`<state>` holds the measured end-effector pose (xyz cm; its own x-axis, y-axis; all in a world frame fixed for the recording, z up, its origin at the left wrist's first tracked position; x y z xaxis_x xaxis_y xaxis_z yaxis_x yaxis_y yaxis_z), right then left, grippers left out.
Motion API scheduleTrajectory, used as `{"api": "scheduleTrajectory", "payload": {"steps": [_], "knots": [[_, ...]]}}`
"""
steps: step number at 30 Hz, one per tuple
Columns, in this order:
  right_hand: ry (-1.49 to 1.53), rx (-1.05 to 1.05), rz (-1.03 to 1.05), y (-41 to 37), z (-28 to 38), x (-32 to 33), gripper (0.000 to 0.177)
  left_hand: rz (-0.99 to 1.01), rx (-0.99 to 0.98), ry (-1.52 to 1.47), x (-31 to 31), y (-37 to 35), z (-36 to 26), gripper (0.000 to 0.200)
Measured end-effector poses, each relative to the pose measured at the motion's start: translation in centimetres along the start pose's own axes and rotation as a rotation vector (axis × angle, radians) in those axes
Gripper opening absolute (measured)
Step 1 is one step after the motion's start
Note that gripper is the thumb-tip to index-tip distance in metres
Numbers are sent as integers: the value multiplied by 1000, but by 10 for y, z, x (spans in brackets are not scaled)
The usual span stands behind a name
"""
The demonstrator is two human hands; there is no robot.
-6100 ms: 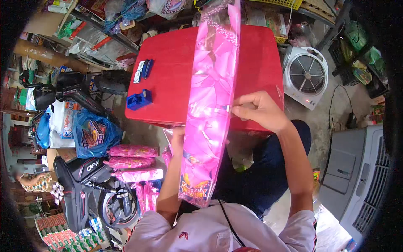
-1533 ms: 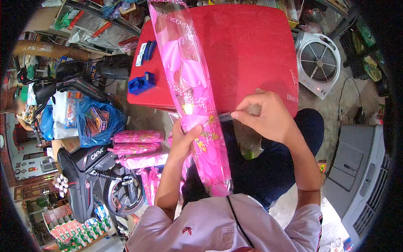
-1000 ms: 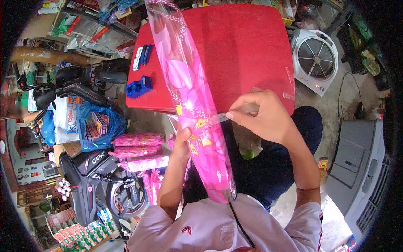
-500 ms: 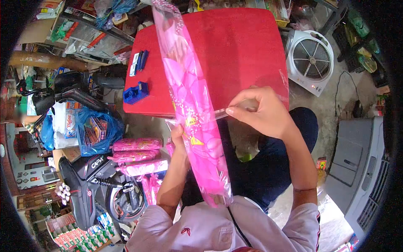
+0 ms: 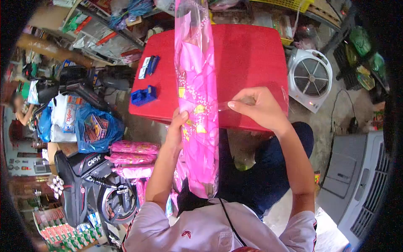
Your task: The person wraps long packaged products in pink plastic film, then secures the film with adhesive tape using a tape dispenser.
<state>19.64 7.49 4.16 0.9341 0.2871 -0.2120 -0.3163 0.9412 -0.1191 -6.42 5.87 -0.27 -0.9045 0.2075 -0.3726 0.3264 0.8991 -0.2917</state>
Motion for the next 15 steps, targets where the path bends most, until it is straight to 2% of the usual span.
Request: {"api": "scheduleTrajectory", "payload": {"steps": [2,5,7,9,11,12,15], "knots": [[-66,11,40,20,8,-19,20,-78,45,1,22,-9,-9,72],[-141,55,114,56,19,-57,21,-196,-115,53,71,-27,-21,72],[-174,98,188,85,15,-89,21,-336,-136,132,72,-47,-63,71],[-171,112,199,111,14,-118,23,-344,-202,179,91,-56,-94,64],[-172,73,204,136,14,-142,23,-350,-168,219,125,-56,-111,57],[-175,145,187,147,10,-151,23,-356,-156,209,134,-54,-118,52],[-238,47,156,182,-12,-170,24,-372,-113,361,172,-40,-133,53]]}}
Point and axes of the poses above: each hand's wrist, its own y-axis towards the middle knuckle, its own x-axis out of the back of the hand, z = x × y, the point moved 4 cm from there along y, towards the middle knuckle, and after that the axes turned 14 degrees about y, right-handed, at the moved point
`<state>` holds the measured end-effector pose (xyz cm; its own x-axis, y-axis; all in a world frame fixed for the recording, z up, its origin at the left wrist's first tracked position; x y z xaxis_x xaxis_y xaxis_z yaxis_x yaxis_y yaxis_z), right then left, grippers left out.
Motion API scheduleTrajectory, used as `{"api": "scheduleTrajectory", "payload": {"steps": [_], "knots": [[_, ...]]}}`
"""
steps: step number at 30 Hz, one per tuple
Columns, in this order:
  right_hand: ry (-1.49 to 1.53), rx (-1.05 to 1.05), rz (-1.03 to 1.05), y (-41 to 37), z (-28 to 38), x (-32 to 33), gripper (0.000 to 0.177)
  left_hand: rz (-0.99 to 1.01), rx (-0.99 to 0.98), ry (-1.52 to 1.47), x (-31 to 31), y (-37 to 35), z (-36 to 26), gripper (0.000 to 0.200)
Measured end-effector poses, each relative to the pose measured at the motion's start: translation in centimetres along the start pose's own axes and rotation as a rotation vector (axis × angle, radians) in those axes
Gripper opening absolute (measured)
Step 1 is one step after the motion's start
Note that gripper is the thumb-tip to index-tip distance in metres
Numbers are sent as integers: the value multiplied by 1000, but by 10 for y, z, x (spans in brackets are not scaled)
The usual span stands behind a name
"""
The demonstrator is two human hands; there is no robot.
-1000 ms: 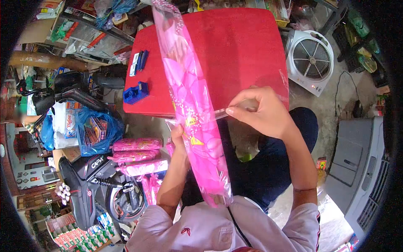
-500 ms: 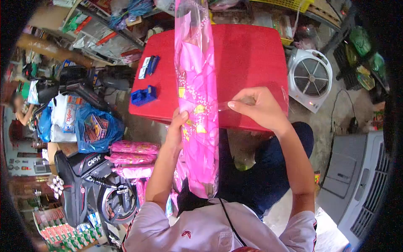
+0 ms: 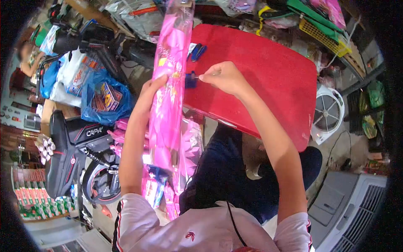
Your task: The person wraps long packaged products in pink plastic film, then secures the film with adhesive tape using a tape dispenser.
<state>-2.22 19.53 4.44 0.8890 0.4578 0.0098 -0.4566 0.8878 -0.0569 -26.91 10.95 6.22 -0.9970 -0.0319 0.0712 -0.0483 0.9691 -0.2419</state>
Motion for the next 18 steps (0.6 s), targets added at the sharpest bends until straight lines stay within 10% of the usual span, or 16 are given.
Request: {"api": "scheduleTrajectory", "payload": {"steps": [15,18], "knots": [[-168,-70,-100,69,-62,-3,28,-81,74,456,33,57,1,88],[-100,-97,-79,65,-61,-2,26,-103,67,455,35,58,0,69]]}}
Point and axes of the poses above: each hand's wrist, its own y-axis towards the middle knuckle, its own x-axis out of the back of the hand, z = x × y, the point moved 4 cm from there along y, towards the middle knuckle, and after that the axes turned 14 degrees about y, right-handed, at the moved point
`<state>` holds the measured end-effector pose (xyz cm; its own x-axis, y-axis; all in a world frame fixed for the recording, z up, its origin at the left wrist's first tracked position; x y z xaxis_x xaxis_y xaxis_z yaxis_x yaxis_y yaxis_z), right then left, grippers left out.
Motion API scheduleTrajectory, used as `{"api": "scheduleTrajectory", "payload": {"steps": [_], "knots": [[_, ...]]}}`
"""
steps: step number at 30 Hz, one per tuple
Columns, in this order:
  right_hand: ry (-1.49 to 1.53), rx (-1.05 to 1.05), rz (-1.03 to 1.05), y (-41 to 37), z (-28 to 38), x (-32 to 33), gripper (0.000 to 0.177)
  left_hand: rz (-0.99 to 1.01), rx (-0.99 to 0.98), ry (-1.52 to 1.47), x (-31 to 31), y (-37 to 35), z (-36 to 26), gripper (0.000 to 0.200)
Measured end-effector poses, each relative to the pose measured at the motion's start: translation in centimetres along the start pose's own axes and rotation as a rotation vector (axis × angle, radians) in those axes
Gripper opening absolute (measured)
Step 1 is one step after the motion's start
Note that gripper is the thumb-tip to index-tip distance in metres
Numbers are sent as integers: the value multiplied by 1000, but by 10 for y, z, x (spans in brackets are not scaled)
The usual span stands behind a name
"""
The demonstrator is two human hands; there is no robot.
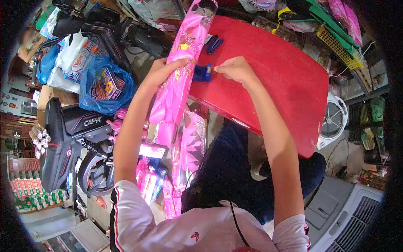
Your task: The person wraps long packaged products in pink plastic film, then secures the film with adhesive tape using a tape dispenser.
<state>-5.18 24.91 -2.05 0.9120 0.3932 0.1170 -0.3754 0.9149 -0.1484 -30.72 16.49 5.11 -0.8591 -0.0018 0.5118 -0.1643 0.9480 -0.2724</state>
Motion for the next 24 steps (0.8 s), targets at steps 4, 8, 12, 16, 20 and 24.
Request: {"api": "scheduleTrajectory", "payload": {"steps": [4,8,12,16,20,24], "knots": [[36,-24,17,-3,-3,0,26,23,-22,-49,-1,5,9,69],[5,-2,35,-7,6,-5,25,12,1,3,0,-1,1,68],[10,-7,11,-8,5,-7,25,-3,-18,81,0,-7,-8,68],[-46,13,3,0,-4,-9,24,-4,-38,110,-1,-3,-8,67],[-48,44,-25,15,-23,-10,24,-37,-53,181,-3,-5,-13,65],[-245,-3,-29,20,-20,-9,32,-90,-76,251,-2,-2,-13,68]]}}
Point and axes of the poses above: each hand's wrist, its own y-axis towards the middle knuckle, its own x-axis out of the back of the hand, z = x × y, the point moved 4 cm from there along y, towards the middle knuckle, and after that the axes turned 14 degrees about y, right-handed, at the moved point
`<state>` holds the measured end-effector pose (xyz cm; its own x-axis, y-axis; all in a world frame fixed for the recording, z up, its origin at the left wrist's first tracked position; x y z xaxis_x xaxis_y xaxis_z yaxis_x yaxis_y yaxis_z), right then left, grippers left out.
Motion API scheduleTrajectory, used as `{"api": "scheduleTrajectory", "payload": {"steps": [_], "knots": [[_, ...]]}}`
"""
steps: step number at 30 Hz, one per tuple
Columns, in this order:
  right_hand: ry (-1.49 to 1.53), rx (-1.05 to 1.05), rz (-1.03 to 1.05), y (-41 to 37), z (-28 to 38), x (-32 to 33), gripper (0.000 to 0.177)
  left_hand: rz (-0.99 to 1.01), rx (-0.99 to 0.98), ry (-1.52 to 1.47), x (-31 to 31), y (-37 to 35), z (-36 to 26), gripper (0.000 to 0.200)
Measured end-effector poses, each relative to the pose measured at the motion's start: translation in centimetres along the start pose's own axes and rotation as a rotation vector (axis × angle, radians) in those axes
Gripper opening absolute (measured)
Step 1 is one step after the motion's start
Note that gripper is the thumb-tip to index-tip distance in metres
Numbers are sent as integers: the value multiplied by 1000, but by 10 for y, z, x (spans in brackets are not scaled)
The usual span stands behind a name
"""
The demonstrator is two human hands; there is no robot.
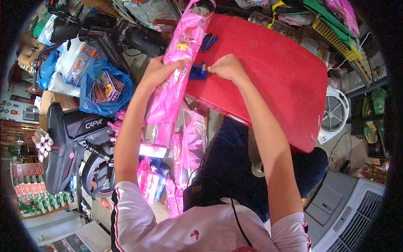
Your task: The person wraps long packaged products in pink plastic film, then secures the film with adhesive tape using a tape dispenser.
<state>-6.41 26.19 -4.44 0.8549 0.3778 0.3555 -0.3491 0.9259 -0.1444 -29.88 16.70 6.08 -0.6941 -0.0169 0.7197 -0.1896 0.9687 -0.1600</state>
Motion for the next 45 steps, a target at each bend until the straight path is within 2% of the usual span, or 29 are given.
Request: {"api": "scheduleTrajectory", "payload": {"steps": [6,8,12,15,17,21,23,35,38,41,45], "knots": [[-118,10,-39,3,0,-5,30,-54,-4,121,0,-1,-8,69],[-105,18,-70,8,-6,-7,30,-8,-16,53,-1,-4,-12,68],[149,23,-15,12,-13,-1,28,31,83,-34,0,-12,-19,64],[270,-40,38,6,-10,5,27,72,47,-74,-1,-6,-10,76],[297,-35,30,-3,-3,8,27,70,21,-35,2,-1,-6,75],[188,-21,-4,-4,-3,4,27,44,-18,-14,4,-4,-12,60],[66,12,-37,-5,-1,3,27,43,-29,-11,2,3,-6,59],[-68,-75,-191,-15,13,-2,32,-10,-67,164,2,6,-10,69],[-64,-30,-167,-11,7,-2,32,-1,-57,164,0,11,-2,71],[165,14,-44,1,-12,2,32,-7,-21,133,3,17,7,71],[204,-49,36,1,-6,5,32,-21,-52,141,13,17,8,74]]}}
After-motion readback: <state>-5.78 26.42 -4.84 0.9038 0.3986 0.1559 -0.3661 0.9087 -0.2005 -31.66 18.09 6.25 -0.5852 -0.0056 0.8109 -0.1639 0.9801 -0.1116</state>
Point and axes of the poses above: each hand's wrist, its own y-axis towards the middle knuckle, its own x-axis out of the back of the hand, z = x × y, the point moved 4 cm from there along y, towards the middle knuckle, and after that the axes turned 14 degrees about y, right-handed, at the moved point
